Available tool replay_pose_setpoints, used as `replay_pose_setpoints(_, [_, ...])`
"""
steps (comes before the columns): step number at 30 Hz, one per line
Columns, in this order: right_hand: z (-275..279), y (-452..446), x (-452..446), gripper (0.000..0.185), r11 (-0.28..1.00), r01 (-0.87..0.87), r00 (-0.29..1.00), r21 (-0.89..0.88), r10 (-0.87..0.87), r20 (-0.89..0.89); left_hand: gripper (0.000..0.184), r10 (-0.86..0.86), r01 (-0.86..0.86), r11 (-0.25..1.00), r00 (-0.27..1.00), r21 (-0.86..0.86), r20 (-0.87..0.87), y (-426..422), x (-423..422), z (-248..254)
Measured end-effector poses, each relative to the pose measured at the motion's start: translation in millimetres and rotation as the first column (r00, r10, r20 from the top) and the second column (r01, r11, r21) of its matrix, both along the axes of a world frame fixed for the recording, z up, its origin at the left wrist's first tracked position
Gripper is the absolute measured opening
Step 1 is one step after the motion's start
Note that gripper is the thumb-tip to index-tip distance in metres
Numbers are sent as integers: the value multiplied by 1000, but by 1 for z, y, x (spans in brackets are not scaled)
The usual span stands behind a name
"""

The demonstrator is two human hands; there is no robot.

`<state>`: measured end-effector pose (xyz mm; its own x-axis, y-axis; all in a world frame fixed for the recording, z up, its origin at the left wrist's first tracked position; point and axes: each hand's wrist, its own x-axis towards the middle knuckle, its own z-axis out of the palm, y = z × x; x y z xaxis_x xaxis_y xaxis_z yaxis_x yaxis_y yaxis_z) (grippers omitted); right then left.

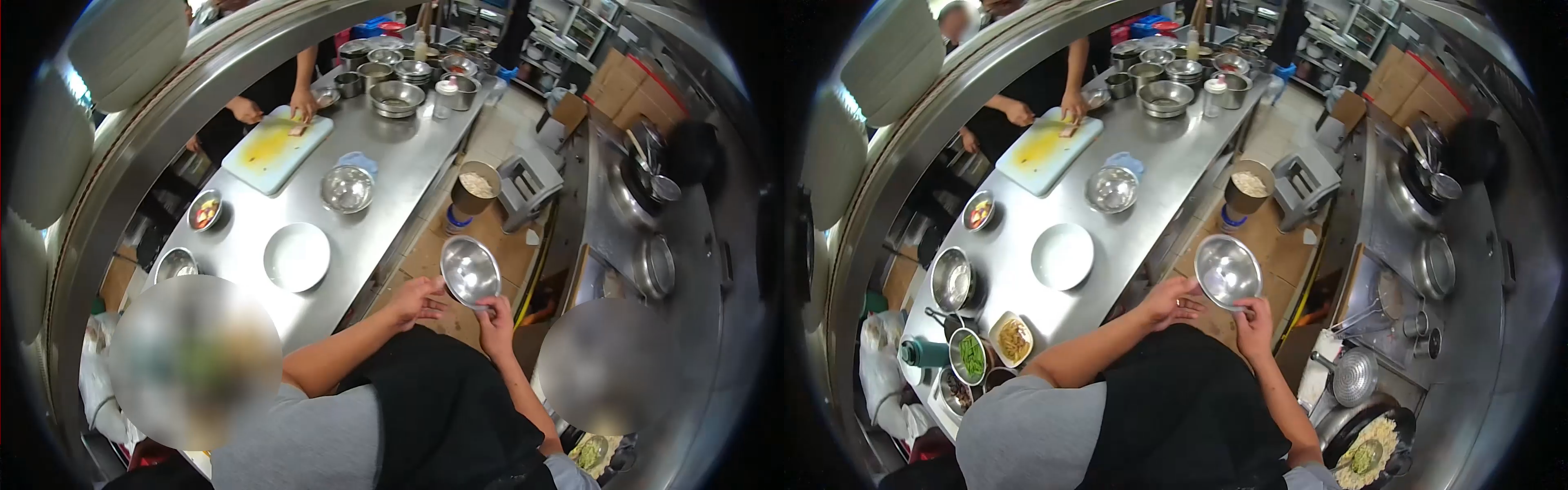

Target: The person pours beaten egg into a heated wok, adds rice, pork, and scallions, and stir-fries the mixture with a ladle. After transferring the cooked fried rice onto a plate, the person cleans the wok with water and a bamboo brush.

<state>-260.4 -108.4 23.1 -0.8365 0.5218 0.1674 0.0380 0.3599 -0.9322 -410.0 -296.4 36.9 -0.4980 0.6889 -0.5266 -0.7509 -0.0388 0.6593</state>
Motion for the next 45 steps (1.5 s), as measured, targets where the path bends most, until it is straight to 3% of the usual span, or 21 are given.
replay_pose_setpoints(3, [25,-38,-44,20,981,-112,992,-156,120,45,28,110,-108,993,992,39,-69,-45,-17,-8])
replay_pose_setpoints(5, [29,-49,-67,24,894,-276,956,354,294,3,34,142,-137,989,985,55,-95,-70,-30,-2])
replay_pose_setpoints(10, [54,-79,-111,25,904,-209,973,372,230,-15,31,430,-422,892,903,161,-15,-105,-52,28])
replay_pose_setpoints(14, [78,-82,-125,27,842,-266,945,470,325,-47,26,287,-343,934,888,-102,-359,-100,-66,47])
replay_pose_setpoints(16, [89,-88,-124,25,934,-332,932,135,346,-103,27,294,-339,933,911,-119,-290,-101,-83,41])
replay_pose_setpoints(20, [74,-51,-95,21,856,-277,944,437,328,-45,28,452,-472,880,866,-48,-214,-101,-123,14])
replay_pose_setpoints(24, [63,2,-9,15,919,-46,997,391,21,68,34,700,-699,715,715,8,-6,-93,-165,-18])
replay_pose_setpoints(27, [72,48,98,20,875,197,951,443,-281,130,38,666,-664,745,737,-56,116,-70,-160,-16])
replay_pose_setpoints(29, [65,80,197,17,813,450,795,369,-553,250,36,508,-505,861,851,-54,137,-45,-153,-31])
replay_pose_setpoints(30, [83,84,241,25,713,502,583,489,-697,418,32,403,-398,915,908,-67,114,-29,-141,-34])
replay_pose_setpoints(32, [73,85,344,46,425,545,297,723,-904,307,33,227,-221,971,972,-91,53,9,-113,-52])
replay_pose_setpoints(34, [92,48,385,66,177,560,-214,810,-913,347,30,42,-36,993,998,-115,50,48,-79,-66])
replay_pose_setpoints(35, [99,34,396,77,71,652,-410,755,-805,429,23,-56,61,990,997,-125,49,67,-58,-61])
replay_pose_setpoints(37, [51,15,447,70,-16,759,-464,651,-714,524,15,-239,243,962,970,-127,44,102,-17,-56])
replay_pose_setpoints(38, [-62,14,509,68,-224,915,-373,336,-790,487,13,-336,337,934,941,-117,36,122,-3,-55])
replay_pose_setpoints(39, [-63,3,494,67,-273,955,-145,-120,-775,615,13,-450,448,888,893,-108,6,143,16,-46])
replay_pose_setpoints(40, [-1,-18,452,70,-187,728,221,-660,-847,484,12,-511,495,852,857,-171,-71,156,40,-30])
replay_pose_setpoints(41, [17,-20,434,47,-382,462,131,-801,-863,487,12,-549,510,828,823,-232,-148,169,60,-18])
replay_pose_setpoints(42, [-8,-18,443,37,-253,34,172,-967,-951,255,12,-591,551,802,789,-232,-169,186,77,-12])
replay_pose_setpoints(43, [-21,-18,451,30,12,-70,164,-997,-986,-24,11,-629,578,774,747,-258,-215,202,92,-6])
replay_pose_setpoints(45, [-38,-1,469,12,87,30,73,-996,-994,-85,11,-674,608,738,687,-292,-273,228,121,9])
